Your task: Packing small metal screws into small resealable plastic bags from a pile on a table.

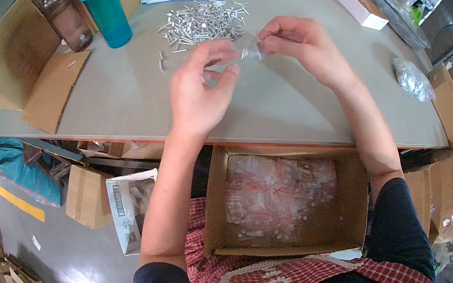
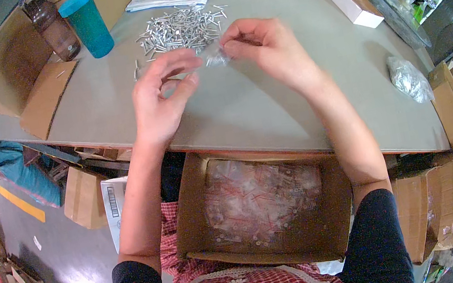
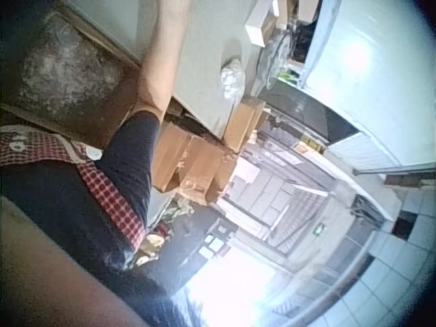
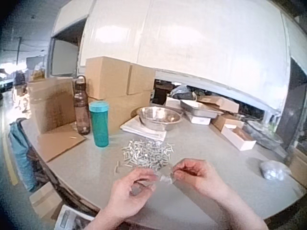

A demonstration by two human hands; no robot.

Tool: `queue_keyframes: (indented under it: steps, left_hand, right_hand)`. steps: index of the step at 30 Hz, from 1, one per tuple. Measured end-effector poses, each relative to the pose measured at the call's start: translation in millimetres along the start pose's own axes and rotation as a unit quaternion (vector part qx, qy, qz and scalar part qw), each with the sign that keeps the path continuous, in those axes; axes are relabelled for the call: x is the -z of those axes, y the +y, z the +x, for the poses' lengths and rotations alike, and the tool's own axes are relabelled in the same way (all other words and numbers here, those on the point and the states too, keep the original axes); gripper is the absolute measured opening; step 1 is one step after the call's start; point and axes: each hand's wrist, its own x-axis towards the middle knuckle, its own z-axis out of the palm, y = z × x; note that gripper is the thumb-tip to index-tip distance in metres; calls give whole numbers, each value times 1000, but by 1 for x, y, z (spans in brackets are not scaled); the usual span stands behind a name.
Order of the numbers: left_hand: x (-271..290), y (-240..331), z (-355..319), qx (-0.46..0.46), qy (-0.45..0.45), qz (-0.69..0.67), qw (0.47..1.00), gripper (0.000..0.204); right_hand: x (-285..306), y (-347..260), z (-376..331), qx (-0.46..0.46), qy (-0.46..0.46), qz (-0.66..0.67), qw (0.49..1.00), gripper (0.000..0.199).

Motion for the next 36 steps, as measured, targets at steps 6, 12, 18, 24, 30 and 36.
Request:
queue_keyframes:
  steps: [6, 12, 18, 24, 30, 36]
  left_hand:
    - [0, -5, 2, 77, -17, -22, 997, 16]
    - [2, 1, 2, 109, -82, -8, 991, 15]
    - [-3, -2, 2, 36, -29, -77, 996, 8]
    - [-7, 25, -18, 113, -94, -92, 985, 7]
    - [-44, 67, -47, 38, -117, -20, 992, 6]
    - [-98, 89, -74, -6, -254, -47, 966, 8]
  right_hand:
    - [-14, -8, -6, -12, -41, 159, 986, 15]
    - [-18, -10, -10, 5, -42, 171, 984, 14]
    - [-27, -8, -15, 95, 28, 11, 995, 12]
    - [-32, -24, -66, 81, 33, -49, 995, 13]
    - [-17, -35, -128, 59, 55, 18, 997, 16]
    - [14, -35, -218, 34, 57, -49, 997, 15]
